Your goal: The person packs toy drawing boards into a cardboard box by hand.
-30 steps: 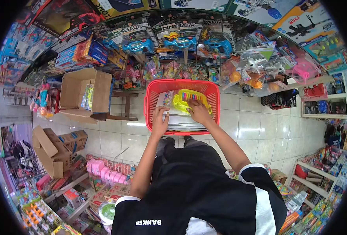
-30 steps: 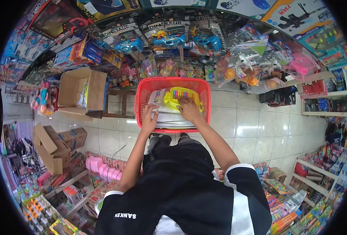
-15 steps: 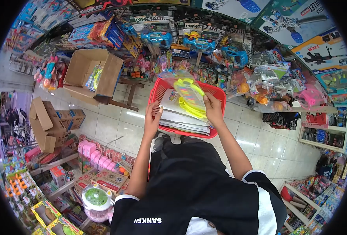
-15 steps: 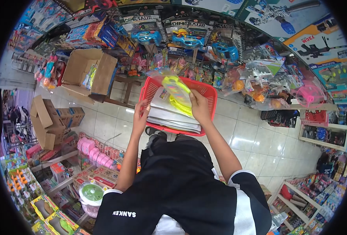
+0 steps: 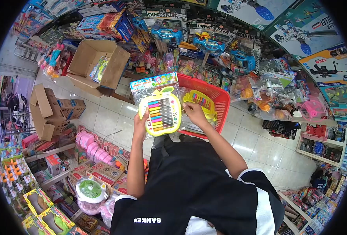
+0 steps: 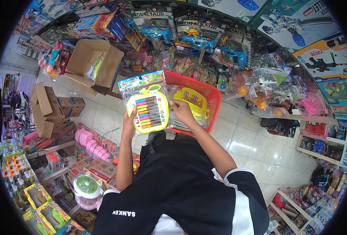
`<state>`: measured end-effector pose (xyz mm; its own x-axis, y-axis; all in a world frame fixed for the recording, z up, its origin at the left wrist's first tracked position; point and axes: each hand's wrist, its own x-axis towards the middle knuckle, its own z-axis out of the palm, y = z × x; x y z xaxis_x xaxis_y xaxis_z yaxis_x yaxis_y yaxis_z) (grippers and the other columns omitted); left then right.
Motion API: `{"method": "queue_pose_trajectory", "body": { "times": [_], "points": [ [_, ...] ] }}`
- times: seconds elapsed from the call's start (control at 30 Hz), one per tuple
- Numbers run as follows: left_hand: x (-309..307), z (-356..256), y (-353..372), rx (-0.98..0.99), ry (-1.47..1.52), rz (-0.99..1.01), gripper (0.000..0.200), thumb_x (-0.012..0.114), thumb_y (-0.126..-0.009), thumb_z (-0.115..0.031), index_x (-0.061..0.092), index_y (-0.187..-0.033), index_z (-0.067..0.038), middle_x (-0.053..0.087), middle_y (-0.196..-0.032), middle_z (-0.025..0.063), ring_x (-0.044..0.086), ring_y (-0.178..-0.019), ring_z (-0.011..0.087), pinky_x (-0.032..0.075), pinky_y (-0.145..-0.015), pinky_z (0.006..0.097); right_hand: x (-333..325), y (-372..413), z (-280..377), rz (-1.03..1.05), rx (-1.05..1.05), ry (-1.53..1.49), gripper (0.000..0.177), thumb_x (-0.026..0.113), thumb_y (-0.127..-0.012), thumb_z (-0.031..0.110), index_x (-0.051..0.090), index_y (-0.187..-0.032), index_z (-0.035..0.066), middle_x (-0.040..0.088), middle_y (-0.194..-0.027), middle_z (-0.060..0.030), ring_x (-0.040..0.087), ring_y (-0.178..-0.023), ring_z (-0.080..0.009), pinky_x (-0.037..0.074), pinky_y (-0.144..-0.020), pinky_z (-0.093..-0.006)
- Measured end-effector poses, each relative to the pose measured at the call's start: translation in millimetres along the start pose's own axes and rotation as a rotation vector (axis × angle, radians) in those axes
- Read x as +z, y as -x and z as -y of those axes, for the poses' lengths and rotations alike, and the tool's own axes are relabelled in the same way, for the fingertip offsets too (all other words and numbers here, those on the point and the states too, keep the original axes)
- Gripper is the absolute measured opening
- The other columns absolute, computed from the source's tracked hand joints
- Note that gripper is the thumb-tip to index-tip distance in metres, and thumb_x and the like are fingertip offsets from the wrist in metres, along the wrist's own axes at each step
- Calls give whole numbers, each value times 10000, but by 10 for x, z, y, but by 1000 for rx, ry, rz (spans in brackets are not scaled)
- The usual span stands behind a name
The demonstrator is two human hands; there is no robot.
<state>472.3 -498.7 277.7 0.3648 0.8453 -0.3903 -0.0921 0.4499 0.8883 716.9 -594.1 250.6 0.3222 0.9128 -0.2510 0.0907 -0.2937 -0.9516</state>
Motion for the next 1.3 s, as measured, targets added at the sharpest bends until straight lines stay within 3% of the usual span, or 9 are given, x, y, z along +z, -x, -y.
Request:
{"method": "queue_pose_trajectory", "body": {
  "times": [0.07,0.2,0.3,0.47,0.57,0.6,0.87,1.1,1.3],
  "points": [
    [-105,85,0,9,13,-47,347,582,-1005,-241,552,-1242,11,673,-1102,85,666,-926,131,548,-809,295,-63,-54,-120,-89,-72,235,289,640,-915,222,682,-1103,6,690,-1071,-192,666,-963,-323,497,-867,-397],
    [-181,87,49,30,50,-69,345,581,-1005,-232,551,-1246,13,670,-1114,86,664,-941,134,545,-813,293,-167,-88,-629,-202,-150,762,424,677,-868,257,650,-1254,82,619,-1270,-175,552,-1210,-376,405,-1066,-485],
    [-260,103,70,27,63,-98,353,580,-1005,-229,548,-1258,15,666,-1133,90,663,-957,137,541,-820,293,-195,-111,-940,-170,-116,803,448,677,-872,277,637,-1287,113,614,-1293,-151,544,-1222,-376,399,-1072,-492],
    [-419,79,108,34,58,-159,377,608,-993,-257,568,-1253,14,682,-1103,87,666,-920,129,534,-789,274,-311,-100,-804,-169,-124,676,318,603,-923,156,667,-1214,44,654,-1218,-186,626,-1113,-370,493,-969,-414],
    [-522,46,113,33,85,-176,383,612,-991,-263,570,-1250,16,682,-1100,92,668,-914,132,536,-782,276,-400,-140,-668,-265,-145,622,312,582,-924,122,662,-1211,26,659,-1161,-239,641,-1063,-385,507,-920,-432],
    [-572,27,105,38,100,-189,385,614,-990,-266,572,-1248,16,682,-1098,94,668,-912,134,536,-780,277,-438,-156,-584,-286,-135,629,273,557,-929,95,667,-1155,-11,674,-1042,-274,663,-964,-414,516,-838,-459],
    [-1301,-119,-52,71,201,-272,389,600,-998,-246,544,-1281,14,645,-1167,94,633,-1008,147,510,-862,298,-15,-366,495,-563,-341,569,230,456,-1019,133,617,-1017,-30,640,-823,-267,629,-777,-460,471,-662,-486],
    [-2362,-306,-192,201,229,-422,342,592,-1006,-223,519,-1261,-8,615,-1150,67,607,-978,122,504,-843,287,976,-737,972,-659,-310,419,312,435,-1044,201,623,-1022,-47,649,-819,-258,646,-743,-388,467,-661,-449],
    [-3262,-467,-154,176,174,-554,345,622,-992,-260,557,-1215,-5,636,-1096,69,612,-947,111,509,-827,276,1756,-1039,895,-421,-165,447,364,401,-1056,224,616,-1023,-67,662,-870,-239,639,-790,-328,473,-738,-412]
  ]
}}
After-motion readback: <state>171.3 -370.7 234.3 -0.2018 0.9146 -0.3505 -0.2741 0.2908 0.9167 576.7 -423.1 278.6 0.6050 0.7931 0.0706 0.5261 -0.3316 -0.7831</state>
